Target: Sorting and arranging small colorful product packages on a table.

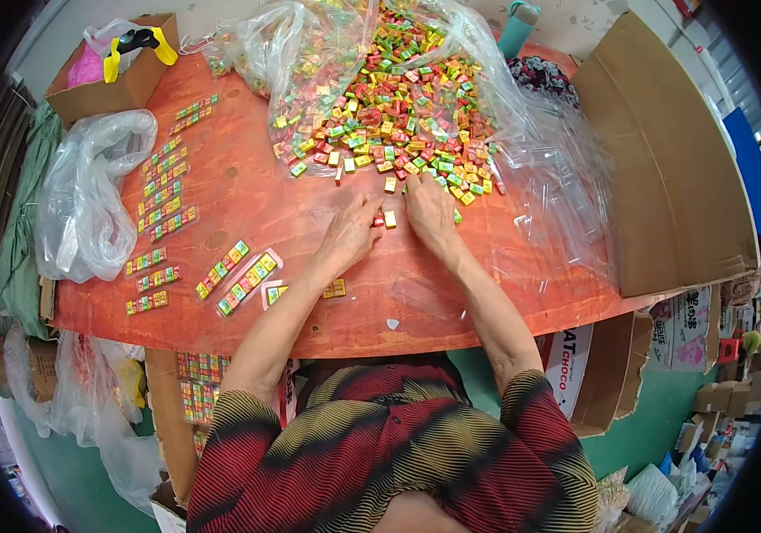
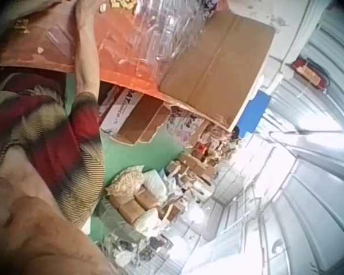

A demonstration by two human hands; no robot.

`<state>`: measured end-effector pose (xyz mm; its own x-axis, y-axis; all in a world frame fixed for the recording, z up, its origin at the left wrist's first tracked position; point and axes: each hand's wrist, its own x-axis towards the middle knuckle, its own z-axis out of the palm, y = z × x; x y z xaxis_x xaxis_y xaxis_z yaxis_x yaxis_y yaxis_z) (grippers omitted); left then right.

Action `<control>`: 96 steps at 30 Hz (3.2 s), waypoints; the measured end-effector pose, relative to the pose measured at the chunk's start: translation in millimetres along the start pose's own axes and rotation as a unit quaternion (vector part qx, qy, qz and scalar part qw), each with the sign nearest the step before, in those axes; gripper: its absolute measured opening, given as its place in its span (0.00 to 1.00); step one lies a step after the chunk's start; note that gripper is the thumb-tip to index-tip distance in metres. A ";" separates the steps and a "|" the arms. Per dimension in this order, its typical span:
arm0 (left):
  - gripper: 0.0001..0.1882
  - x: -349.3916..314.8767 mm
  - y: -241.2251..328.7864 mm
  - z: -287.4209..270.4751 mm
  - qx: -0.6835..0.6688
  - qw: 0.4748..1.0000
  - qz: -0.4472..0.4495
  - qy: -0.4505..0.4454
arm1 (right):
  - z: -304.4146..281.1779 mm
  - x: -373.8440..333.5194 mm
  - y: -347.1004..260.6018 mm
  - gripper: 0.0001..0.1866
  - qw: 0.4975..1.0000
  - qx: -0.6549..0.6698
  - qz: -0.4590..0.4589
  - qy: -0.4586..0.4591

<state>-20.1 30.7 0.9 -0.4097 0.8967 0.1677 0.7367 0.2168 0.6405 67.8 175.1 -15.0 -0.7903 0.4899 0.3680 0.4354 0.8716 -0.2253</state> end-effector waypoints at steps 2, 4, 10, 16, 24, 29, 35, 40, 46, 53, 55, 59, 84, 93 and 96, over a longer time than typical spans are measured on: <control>0.24 -1.8 -4.0 0.2 0.001 1.000 0.013 0.021 | 3.1 0.9 -3.1 0.05 0.999 0.022 0.020 0.029; 0.23 -1.8 -8.1 -1.0 -0.017 0.999 0.032 0.037 | -2.6 1.6 -7.3 0.05 1.000 0.015 0.009 0.021; 0.24 -6.0 -21.5 0.1 -0.036 0.999 0.009 0.020 | -16.9 -10.9 -29.2 0.10 0.995 0.086 0.022 0.039; 0.29 -15.1 -49.2 -24.6 -0.055 0.998 -0.007 -0.021 | 2.0 -26.6 -79.8 0.13 0.985 0.174 -0.024 0.005; 0.36 -19.3 -26.3 -23.9 -0.090 0.991 -0.071 -0.074 | -35.2 -40.3 -34.2 0.17 0.994 0.108 0.028 -0.004; 0.34 -8.4 -25.4 -6.7 -0.010 0.999 0.039 -0.016 | -31.6 -54.9 12.3 0.15 0.996 0.081 0.003 -0.037; 0.26 1.8 -0.1 -3.6 0.034 0.999 0.021 -0.011 | -24.1 -50.9 4.4 0.12 0.995 0.082 0.009 -0.057; 0.20 4.6 8.7 7.1 0.067 0.998 0.004 -0.004 | -26.6 -55.8 -11.0 0.11 0.996 0.082 0.013 -0.040; 0.16 2.7 8.6 13.8 0.076 0.997 0.006 0.028 | -46.9 -54.2 8.7 0.12 0.994 0.089 0.053 -0.035; 0.17 1.6 10.8 11.3 0.072 0.997 0.011 0.019 | -39.1 -56.5 34.7 0.11 0.996 0.039 0.041 -0.064; 0.16 0.7 9.4 11.8 0.076 0.997 0.015 0.026 | -42.5 -57.2 29.4 0.11 0.995 0.042 0.047 -0.077; 0.16 -1.1 6.8 11.6 0.085 0.996 0.020 0.036 | -52.3 -45.3 15.6 0.08 0.997 0.029 0.026 -0.067; 0.15 0.8 4.6 6.0 0.069 0.997 0.025 0.016 | -58.9 -55.4 35.4 0.21 0.991 0.091 -0.042 -0.086; 0.17 6.7 7.6 7.2 0.064 0.998 0.020 -0.009 | -51.4 -47.3 30.5 0.22 0.962 0.168 0.021 -0.214; 0.18 5.6 11.4 6.3 0.088 0.994 0.058 -0.001 | -52.4 -48.2 29.4 0.25 0.953 0.232 -0.016 -0.193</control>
<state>-10.6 40.5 4.4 -0.3152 0.9204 0.2313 0.8621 0.1757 0.4754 141.3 178.1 7.9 -0.9387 0.3420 0.0423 0.2418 0.7410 -0.6264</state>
